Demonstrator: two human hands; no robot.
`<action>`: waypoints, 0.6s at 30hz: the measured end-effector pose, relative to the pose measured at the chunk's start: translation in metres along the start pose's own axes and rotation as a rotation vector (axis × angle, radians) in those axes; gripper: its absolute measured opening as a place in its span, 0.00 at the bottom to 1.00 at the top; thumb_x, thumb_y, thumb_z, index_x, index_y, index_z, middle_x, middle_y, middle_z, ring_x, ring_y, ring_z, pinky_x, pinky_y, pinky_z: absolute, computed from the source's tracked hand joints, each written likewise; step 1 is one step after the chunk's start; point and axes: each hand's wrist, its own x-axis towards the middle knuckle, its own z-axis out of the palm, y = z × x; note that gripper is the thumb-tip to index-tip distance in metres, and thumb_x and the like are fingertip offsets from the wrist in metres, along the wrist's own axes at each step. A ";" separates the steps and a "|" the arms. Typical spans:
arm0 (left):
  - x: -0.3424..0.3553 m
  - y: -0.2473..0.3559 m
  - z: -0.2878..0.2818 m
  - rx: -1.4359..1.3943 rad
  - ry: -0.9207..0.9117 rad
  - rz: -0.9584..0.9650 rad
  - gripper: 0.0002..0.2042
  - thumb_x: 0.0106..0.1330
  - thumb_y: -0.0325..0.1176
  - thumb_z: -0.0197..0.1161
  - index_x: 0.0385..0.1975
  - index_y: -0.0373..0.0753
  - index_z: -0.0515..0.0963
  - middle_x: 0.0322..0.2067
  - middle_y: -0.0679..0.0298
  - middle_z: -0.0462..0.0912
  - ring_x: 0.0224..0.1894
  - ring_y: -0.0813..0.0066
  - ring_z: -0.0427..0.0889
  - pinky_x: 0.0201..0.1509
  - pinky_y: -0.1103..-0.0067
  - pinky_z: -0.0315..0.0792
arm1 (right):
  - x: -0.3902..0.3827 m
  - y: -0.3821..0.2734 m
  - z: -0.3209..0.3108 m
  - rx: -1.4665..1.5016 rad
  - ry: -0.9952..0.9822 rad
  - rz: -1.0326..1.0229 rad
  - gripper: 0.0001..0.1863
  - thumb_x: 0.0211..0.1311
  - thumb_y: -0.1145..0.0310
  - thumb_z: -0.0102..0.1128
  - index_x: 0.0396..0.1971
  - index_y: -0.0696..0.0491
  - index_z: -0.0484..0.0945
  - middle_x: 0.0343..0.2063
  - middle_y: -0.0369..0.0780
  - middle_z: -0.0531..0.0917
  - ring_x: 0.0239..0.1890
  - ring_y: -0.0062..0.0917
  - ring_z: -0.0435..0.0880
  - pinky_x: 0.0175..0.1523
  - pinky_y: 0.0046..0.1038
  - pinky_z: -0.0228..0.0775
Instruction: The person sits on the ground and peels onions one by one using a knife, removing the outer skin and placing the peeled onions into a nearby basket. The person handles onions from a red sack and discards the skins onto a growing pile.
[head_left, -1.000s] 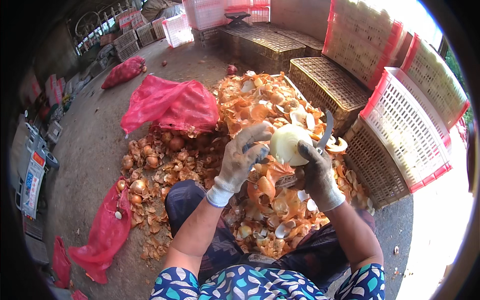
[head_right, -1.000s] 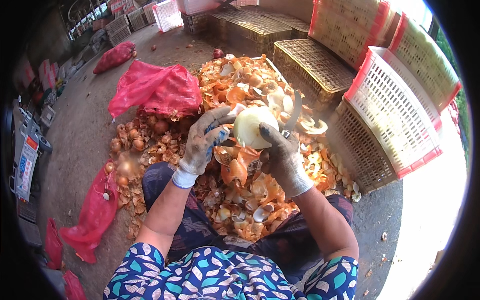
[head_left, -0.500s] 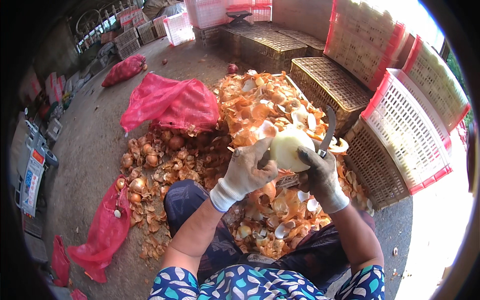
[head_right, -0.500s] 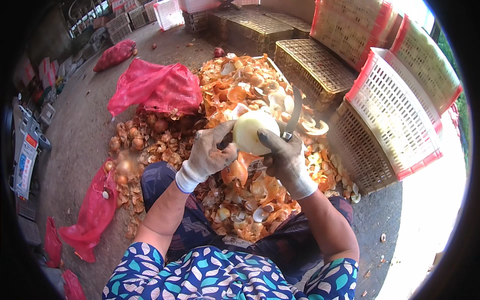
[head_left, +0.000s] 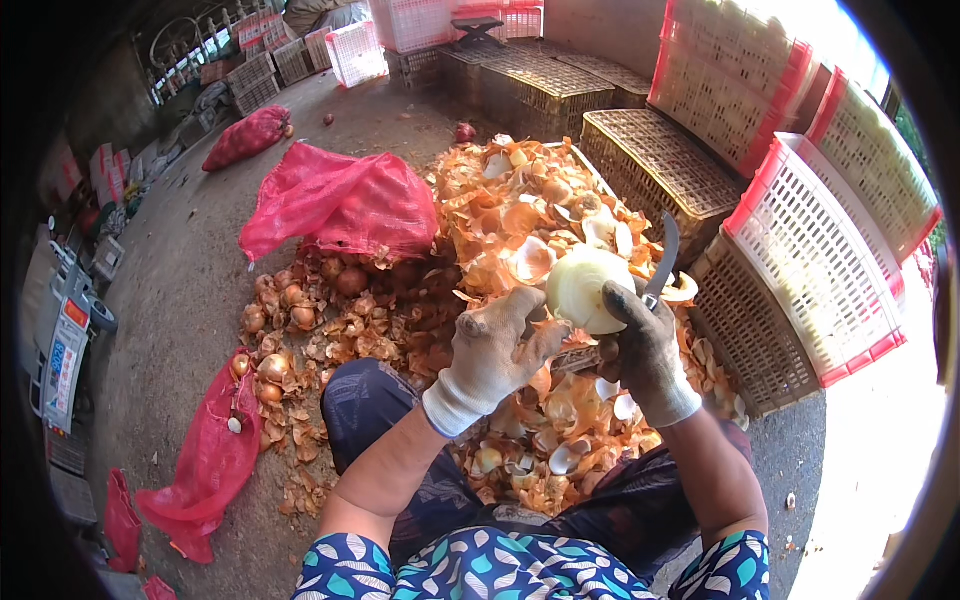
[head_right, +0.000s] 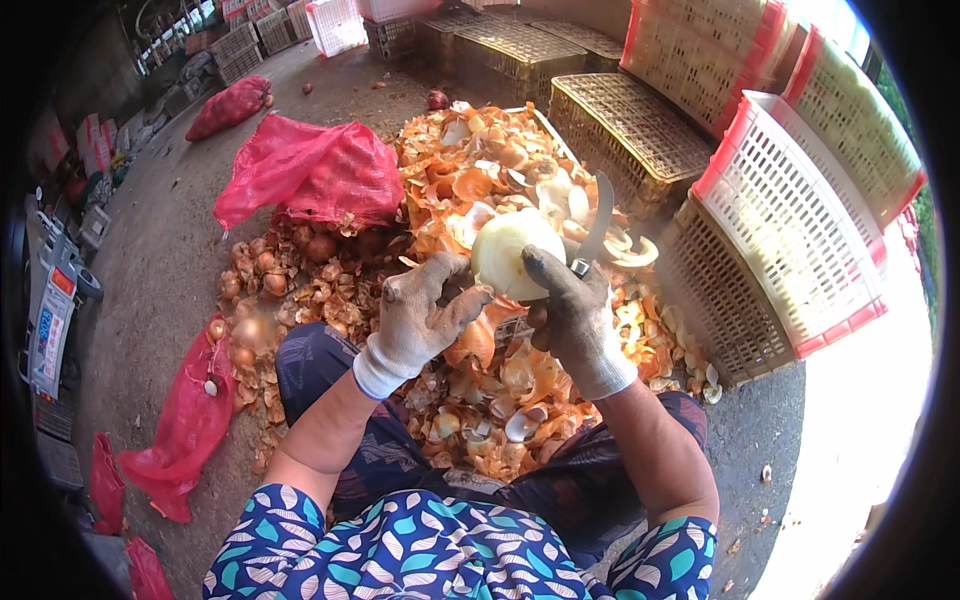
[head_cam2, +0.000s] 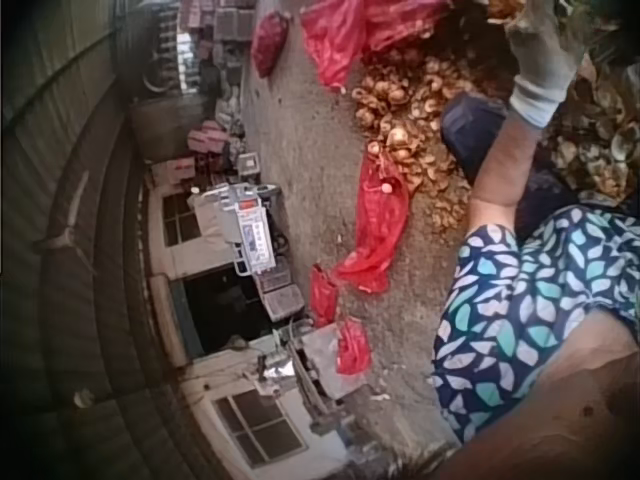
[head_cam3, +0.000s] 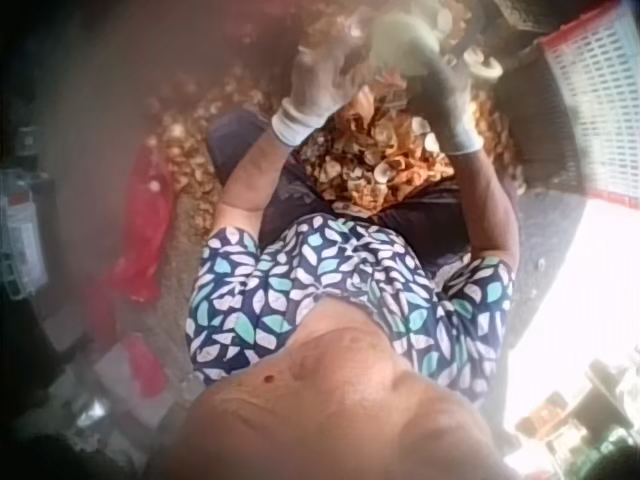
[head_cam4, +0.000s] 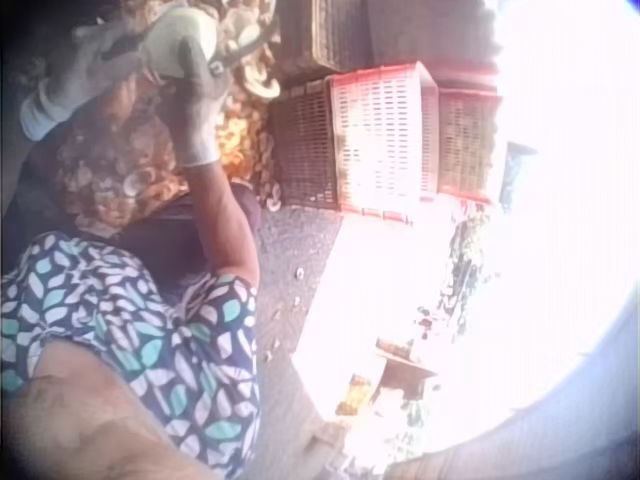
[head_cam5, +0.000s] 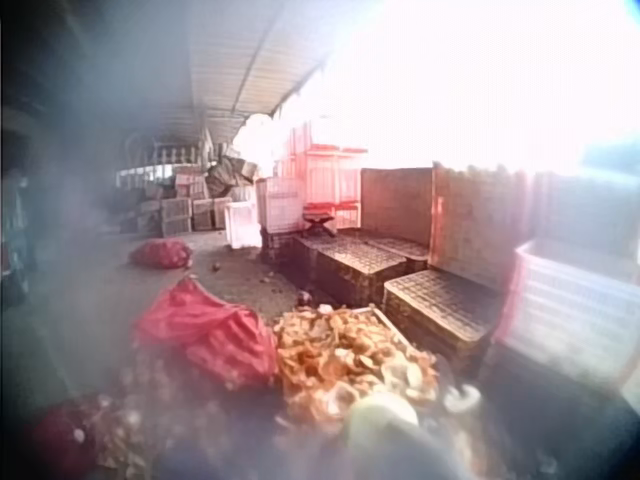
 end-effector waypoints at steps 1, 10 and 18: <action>0.001 0.000 -0.002 -0.012 -0.027 0.015 0.12 0.60 0.36 0.69 0.35 0.34 0.78 0.21 0.63 0.81 0.20 0.80 0.78 0.26 0.79 0.73 | 0.000 0.000 0.000 -0.013 0.009 0.001 0.20 0.58 0.59 0.63 0.45 0.56 0.75 0.23 0.36 0.77 0.14 0.13 0.68 0.13 0.16 0.57; 0.015 -0.005 -0.018 0.129 0.110 0.341 0.03 0.55 0.22 0.61 0.25 0.38 0.75 0.16 0.66 0.74 0.14 0.75 0.72 0.21 0.78 0.68 | 0.002 0.001 -0.010 0.119 -0.095 0.098 0.19 0.57 0.59 0.63 0.41 0.58 0.76 0.22 0.36 0.79 0.12 0.15 0.68 0.14 0.14 0.56; 0.029 -0.065 -0.019 -0.145 0.309 -0.058 0.02 0.57 0.22 0.60 0.25 0.36 0.74 0.19 0.63 0.78 0.20 0.77 0.77 0.28 0.81 0.73 | -0.014 0.016 -0.002 -0.058 -0.404 0.089 0.28 0.51 0.61 0.65 0.50 0.61 0.75 0.25 0.37 0.81 0.14 0.14 0.72 0.16 0.14 0.60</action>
